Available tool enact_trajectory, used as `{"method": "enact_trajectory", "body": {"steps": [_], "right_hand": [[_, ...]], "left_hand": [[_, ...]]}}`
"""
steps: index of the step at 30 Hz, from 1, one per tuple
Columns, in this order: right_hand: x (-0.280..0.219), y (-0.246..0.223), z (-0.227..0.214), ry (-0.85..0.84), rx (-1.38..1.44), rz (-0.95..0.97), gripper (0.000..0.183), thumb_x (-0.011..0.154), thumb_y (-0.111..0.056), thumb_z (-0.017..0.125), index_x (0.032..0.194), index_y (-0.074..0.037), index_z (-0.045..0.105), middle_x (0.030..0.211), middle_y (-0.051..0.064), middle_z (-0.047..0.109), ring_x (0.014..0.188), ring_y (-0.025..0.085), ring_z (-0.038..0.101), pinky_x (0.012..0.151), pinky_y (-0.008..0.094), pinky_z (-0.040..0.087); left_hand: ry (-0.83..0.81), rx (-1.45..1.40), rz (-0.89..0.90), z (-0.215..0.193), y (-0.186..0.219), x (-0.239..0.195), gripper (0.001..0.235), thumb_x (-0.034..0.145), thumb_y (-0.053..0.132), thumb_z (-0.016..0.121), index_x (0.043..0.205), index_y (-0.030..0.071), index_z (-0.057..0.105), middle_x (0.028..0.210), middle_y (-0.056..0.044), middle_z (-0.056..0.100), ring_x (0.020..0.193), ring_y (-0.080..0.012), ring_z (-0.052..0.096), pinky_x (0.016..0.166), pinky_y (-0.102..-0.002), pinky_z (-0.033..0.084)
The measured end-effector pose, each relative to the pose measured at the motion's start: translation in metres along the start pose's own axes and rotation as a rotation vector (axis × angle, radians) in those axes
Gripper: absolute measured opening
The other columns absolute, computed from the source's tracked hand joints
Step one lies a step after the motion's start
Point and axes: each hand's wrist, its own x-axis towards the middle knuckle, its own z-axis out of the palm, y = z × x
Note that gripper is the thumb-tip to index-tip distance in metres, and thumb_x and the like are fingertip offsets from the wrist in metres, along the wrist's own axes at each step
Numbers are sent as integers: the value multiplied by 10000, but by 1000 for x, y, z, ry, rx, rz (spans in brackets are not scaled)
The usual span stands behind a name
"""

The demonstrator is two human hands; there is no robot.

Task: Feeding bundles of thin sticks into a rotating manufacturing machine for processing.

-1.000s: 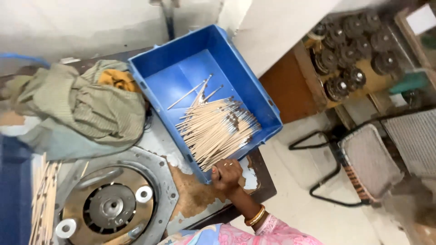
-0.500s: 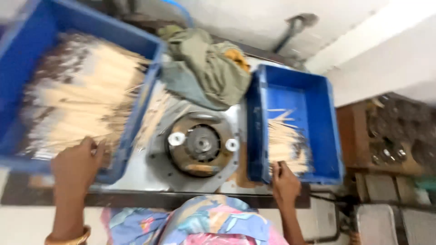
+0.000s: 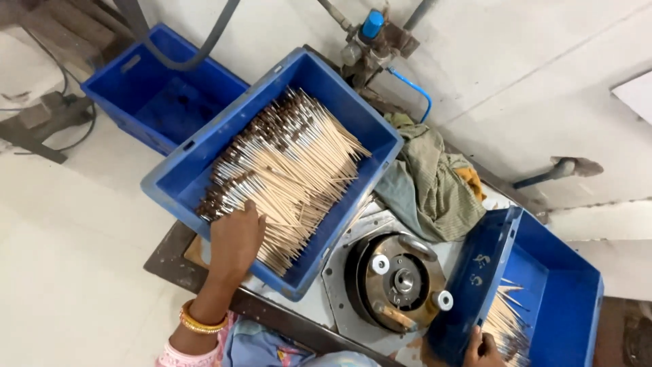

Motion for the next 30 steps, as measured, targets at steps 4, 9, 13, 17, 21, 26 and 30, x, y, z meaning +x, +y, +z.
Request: {"method": "enact_trajectory", "body": {"steps": [4,9,13,17,21,26,30], "right_hand": [[-39,-112,-59,-72,-186,80,690,959,-635,543,1304,-37,554,881,287,729,803,483,700,698,567,521],[-44,-127,-53,-82,-292,-46,722,928,-577,581,1378,-36,416,888,313,731,835,520,710,744,610,543],[-31,-115,-59,-85,-286,-101,700,923,-506,606,1416,-57,393,790,289,723,753,513,707,692,617,534],[-5,-94,-70,-177,-270,-112,759,875,-480,631,1463,-79,368,770,308,708,708,520,700,654,613,541],[23,-27,-26,-133,-150,-253,754,871,-428,667,1490,-112,375,739,299,697,683,517,689,638,612,526],[46,9,18,-5,158,-436,788,828,-344,684,1497,-69,372,814,303,673,669,515,661,623,577,527],[28,-27,-29,-24,-2,-309,753,815,-421,719,1445,-105,451,791,290,693,670,500,680,638,580,531]], "left_hand": [[80,39,6,16,-5,-6,308,943,332,643,981,27,659,713,-181,711,662,-366,722,630,-480,581],[149,112,-26,39,-10,-2,220,905,265,645,901,50,693,767,-182,725,717,-369,724,670,-499,578],[193,237,-36,60,-26,7,167,858,224,657,864,69,720,812,-186,730,754,-364,734,680,-503,583],[173,286,-87,47,-17,15,130,894,174,637,883,84,730,819,-189,725,763,-374,735,690,-505,584],[163,224,-9,15,-4,7,176,864,151,632,974,27,692,918,-218,710,839,-395,724,726,-518,583],[205,263,198,-1,49,30,135,953,40,563,1064,18,638,1021,-202,687,999,-384,699,819,-497,580],[139,440,496,25,106,67,781,709,40,696,1449,14,446,1452,-212,455,1326,-379,472,1036,-498,434]]}}
